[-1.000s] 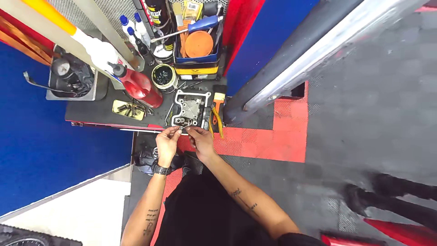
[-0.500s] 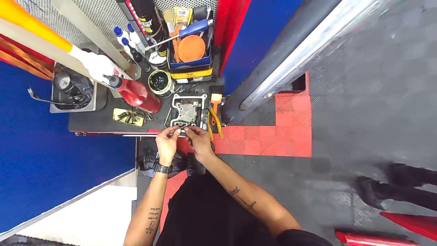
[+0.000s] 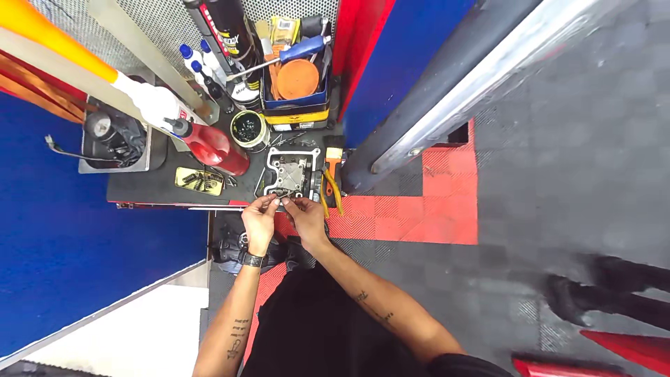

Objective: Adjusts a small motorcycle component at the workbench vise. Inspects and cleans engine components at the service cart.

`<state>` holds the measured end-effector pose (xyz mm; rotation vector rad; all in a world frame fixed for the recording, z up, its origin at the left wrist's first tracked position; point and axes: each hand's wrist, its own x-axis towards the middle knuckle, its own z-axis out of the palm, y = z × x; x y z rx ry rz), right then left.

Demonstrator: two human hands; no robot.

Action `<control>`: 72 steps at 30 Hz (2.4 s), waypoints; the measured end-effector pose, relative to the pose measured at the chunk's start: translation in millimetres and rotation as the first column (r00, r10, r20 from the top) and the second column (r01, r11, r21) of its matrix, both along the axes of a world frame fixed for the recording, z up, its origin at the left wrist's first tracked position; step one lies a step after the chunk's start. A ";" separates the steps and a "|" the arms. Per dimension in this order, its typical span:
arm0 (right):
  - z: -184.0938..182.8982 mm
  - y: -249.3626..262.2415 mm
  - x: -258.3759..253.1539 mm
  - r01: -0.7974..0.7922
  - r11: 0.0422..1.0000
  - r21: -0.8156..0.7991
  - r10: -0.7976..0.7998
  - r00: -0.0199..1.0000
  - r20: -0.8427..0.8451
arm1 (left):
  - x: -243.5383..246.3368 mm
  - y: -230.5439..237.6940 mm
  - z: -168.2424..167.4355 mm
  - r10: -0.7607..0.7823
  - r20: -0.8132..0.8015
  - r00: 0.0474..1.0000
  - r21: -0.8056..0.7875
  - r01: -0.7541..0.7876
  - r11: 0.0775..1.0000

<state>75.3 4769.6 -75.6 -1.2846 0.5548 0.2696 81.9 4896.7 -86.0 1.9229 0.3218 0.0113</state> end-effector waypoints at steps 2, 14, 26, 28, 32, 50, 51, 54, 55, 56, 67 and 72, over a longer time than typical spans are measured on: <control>0.2 -0.5 -0.9 -0.024 1.000 -0.006 0.024 1.000 0.005 | 0.2 -1.2 0.7 0.004 -0.002 1.000 0.013 -0.004 1.000; -2.0 0.1 7.7 -0.010 1.000 -0.010 0.010 1.000 0.002 | 6.8 -5.3 0.8 -0.008 0.003 1.000 0.087 0.008 0.996; -0.9 -29.0 -1.0 -0.368 0.917 -0.151 0.376 0.926 0.027 | 8.7 -7.2 5.3 -0.026 0.009 1.000 0.151 0.024 0.988; -3.2 -50.6 -13.8 -0.541 0.789 -0.293 0.565 0.825 0.000 | 8.3 -7.6 5.3 -0.030 -0.001 1.000 0.180 0.030 0.983; -7.2 -91.6 -38.9 -0.629 0.695 -0.349 0.658 0.752 -0.045 | 8.1 -9.8 5.8 -0.029 -0.006 1.000 0.190 0.030 0.981; -35.0 -166.6 -52.6 -0.080 0.778 0.623 0.084 0.996 0.023 | 8.6 -13.1 8.9 -0.051 0.012 0.999 0.162 0.048 0.986; -34.0 -167.3 -51.0 -0.087 0.758 0.646 0.075 0.996 0.046 | 9.0 -13.6 9.5 -0.048 0.014 0.999 0.163 0.045 0.986; -34.2 -169.0 -46.7 -0.072 0.730 0.680 0.030 0.997 0.073 | 9.2 -14.7 11.1 -0.042 0.007 0.999 0.161 0.041 0.986; -34.3 -169.7 -45.4 -0.057 0.730 0.681 0.015 0.998 0.067 | 8.9 -14.8 10.7 -0.044 0.005 0.999 0.160 0.043 0.986; -34.0 -170.6 -43.8 -0.042 0.731 0.681 0.005 0.998 0.057 | 8.5 -14.6 10.3 -0.043 0.005 0.999 0.157 0.042 0.987; -27.2 -172.2 -21.0 0.012 0.738 0.675 -0.007 1.000 -0.010 | 8.4 -16.9 11.3 -0.006 -0.005 1.000 0.134 0.006 0.991; -24.4 -171.3 -15.3 -0.028 0.843 0.537 0.028 1.000 0.009 | 8.5 -16.2 10.2 -0.004 -0.004 1.000 0.117 0.004 0.993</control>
